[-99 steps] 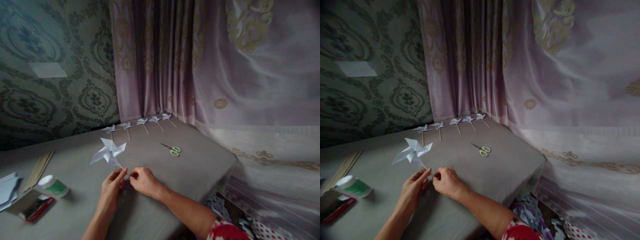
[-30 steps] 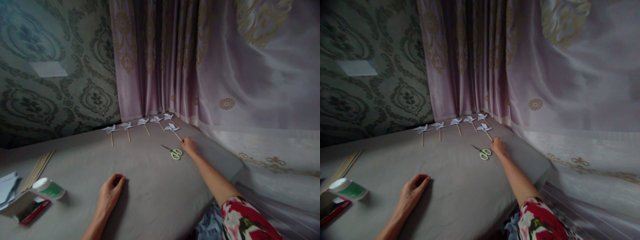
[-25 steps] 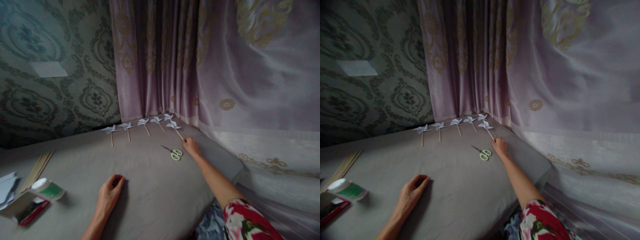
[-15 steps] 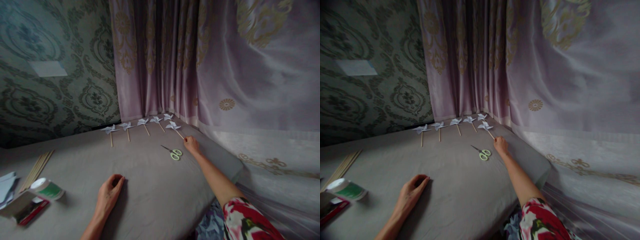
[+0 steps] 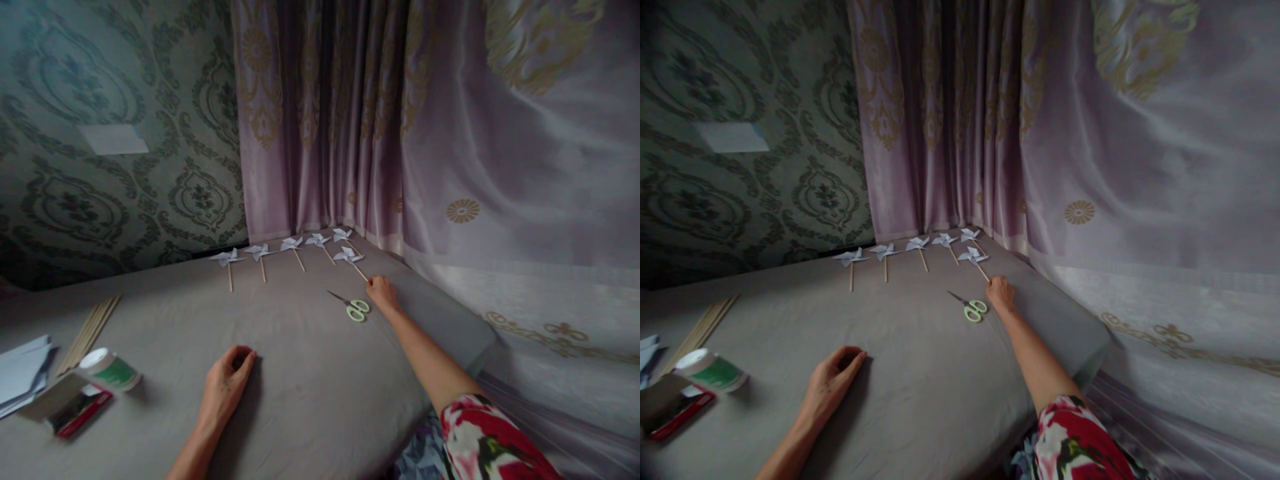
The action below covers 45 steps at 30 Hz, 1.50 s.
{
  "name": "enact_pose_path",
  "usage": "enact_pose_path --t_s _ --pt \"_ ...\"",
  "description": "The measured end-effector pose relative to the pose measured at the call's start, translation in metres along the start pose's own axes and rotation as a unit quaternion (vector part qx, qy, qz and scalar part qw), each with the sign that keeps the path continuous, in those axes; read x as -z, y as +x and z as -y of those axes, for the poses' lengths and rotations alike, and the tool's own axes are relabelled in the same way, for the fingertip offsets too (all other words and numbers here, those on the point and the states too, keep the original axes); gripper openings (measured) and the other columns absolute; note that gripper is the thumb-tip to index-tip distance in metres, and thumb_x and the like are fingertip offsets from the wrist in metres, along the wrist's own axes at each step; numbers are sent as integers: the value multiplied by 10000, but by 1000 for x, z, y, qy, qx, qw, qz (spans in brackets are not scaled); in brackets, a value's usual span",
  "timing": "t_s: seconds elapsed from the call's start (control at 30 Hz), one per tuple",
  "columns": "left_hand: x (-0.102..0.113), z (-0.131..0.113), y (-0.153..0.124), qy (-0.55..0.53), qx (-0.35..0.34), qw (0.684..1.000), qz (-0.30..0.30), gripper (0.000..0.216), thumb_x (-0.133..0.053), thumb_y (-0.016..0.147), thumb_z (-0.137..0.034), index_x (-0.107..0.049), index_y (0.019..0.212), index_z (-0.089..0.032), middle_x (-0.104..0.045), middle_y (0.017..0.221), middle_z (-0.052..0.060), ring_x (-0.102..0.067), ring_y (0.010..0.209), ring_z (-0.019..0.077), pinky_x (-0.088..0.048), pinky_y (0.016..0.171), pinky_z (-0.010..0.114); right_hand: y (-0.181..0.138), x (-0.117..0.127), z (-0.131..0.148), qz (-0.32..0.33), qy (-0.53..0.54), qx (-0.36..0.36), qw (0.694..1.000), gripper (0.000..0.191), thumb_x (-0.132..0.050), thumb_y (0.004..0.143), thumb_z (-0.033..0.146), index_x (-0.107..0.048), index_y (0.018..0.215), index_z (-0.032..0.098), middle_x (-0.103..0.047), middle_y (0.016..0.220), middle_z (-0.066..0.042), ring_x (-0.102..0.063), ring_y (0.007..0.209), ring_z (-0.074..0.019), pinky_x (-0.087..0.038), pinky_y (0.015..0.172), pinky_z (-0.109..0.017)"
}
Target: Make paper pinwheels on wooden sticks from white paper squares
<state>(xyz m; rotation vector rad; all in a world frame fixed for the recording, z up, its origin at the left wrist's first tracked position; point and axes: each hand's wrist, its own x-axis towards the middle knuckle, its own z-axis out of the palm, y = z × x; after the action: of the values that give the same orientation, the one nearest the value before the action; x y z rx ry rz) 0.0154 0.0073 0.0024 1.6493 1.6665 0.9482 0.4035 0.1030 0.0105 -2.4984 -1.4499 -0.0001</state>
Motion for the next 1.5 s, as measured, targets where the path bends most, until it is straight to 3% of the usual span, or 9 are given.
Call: enact_pose_path --t_s 1.07,1.5 --pt "-1 2 -2 -5 -7 1000 5 344 -523 706 -499 -637 758 -179 -674 679 44 -610 643 201 -457 607 292 8 -2 22 0 7 7 1000 289 -427 924 238 -678 1044 158 -666 1087 -157 -653 984 -207 -462 772 -258" --pt "-2 2 -2 1 -10 1000 -1 337 -523 711 -493 -640 760 -181 -683 699 58 -611 650 208 -458 623 302 -3 -4 20 -13 -2 20 1000 306 -396 943 267 -665 1060 181 -640 1134 -141 -645 991 -198 -459 772 -251"
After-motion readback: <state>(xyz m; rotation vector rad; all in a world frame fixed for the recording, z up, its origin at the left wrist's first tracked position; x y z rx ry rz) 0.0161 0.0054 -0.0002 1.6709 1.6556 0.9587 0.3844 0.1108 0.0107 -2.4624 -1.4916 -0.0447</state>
